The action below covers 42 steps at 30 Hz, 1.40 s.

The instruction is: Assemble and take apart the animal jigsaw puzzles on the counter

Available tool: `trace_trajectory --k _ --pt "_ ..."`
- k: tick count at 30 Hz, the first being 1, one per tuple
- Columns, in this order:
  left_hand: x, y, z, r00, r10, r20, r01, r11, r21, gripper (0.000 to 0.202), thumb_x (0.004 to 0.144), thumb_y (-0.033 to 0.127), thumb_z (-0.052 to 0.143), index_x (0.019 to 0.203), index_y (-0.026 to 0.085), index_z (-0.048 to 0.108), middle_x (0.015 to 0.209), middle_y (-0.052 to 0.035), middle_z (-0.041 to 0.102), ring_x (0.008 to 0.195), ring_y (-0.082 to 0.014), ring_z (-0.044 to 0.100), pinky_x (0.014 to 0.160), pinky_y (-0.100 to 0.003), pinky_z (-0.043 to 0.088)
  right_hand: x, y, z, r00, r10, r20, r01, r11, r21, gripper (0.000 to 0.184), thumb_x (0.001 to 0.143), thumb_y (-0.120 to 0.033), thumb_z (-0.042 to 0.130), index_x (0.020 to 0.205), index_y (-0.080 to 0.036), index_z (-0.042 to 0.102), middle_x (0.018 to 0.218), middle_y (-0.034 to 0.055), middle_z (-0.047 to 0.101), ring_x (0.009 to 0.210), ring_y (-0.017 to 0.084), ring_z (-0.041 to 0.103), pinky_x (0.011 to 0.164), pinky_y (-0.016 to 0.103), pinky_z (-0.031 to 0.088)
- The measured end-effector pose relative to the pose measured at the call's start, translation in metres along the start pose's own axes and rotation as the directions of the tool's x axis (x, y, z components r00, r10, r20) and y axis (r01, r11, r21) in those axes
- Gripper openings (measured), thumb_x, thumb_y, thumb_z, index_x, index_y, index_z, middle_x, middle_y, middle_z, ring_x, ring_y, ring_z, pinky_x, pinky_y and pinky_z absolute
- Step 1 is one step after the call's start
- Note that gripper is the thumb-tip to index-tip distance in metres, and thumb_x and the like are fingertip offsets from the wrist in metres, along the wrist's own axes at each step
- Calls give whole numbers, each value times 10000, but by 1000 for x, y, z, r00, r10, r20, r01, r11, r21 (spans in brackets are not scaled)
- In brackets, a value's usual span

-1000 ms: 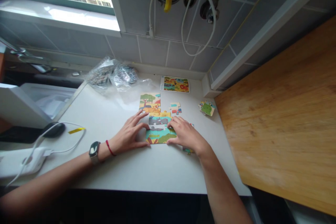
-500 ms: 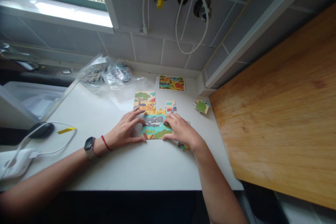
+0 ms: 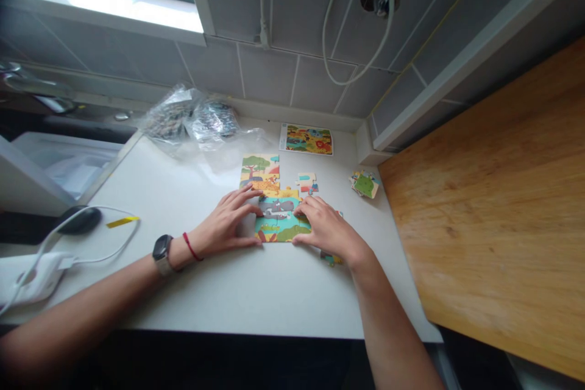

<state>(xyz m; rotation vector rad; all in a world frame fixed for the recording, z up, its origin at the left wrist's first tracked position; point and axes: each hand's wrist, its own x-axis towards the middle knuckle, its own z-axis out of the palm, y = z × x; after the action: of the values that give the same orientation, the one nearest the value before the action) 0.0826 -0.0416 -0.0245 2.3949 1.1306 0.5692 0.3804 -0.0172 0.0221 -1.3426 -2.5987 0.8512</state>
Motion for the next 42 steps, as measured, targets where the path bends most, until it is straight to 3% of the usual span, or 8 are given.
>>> trace_trajectory --k 9,18,24,28,33,42 --pt "0 2 0 1000 12 -14 -12 1000 12 548 884 660 703 1227 237 640 1555 -144 517 1526 -399 362 1215 -608 333 -2 -3 -2 1000 0 -6 0 999 -40 441 744 -332 930 1064 -235 642 1127 73 657 1128 295 608 982 425 521" --pt "2 5 3 1000 -4 -23 6 999 50 552 912 664 670 1279 253 649 1545 -128 529 1509 -386 380 1213 -603 326 -1 1 -6 1000 -24 -20 23 999 -42 446 772 -304 908 1157 -232 696 1142 80 653 1177 298 602 1030 439 514" --pt "1 4 6 999 43 -11 -41 991 124 561 949 648 631 1412 332 638 1614 -118 451 1519 -403 363 1207 -621 326 -1 0 -7 999 -26 -39 25 999 -22 446 772 -294 906 1182 -260 731 1147 70 660 1191 296 609 1056 455 515" --pt "1 4 6 999 52 5 -52 988 145 512 964 626 620 1395 354 670 1654 -113 392 1535 -419 332 1204 -627 335 -2 -2 -7 998 -28 -51 27 999 -27 503 793 -297 897 1270 -318 740 1176 72 652 1181 292 616 1064 473 523" --pt "1 5 5 999 48 6 -48 990 131 483 962 601 637 1367 346 697 1623 -110 438 1510 -414 375 1203 -627 344 -2 -1 -4 996 -71 -54 67 995 -73 371 835 -328 867 1198 -299 798 1174 96 645 1183 302 612 1069 502 531" --pt "1 5 4 999 48 -1 -48 995 92 480 946 574 671 1368 345 695 1601 -100 473 1493 -405 405 1226 -627 323 -4 -2 2 997 -74 -11 72 987 -145 413 886 -350 815 1294 -345 752 1535 100 536 1425 346 491 1174 590 451"
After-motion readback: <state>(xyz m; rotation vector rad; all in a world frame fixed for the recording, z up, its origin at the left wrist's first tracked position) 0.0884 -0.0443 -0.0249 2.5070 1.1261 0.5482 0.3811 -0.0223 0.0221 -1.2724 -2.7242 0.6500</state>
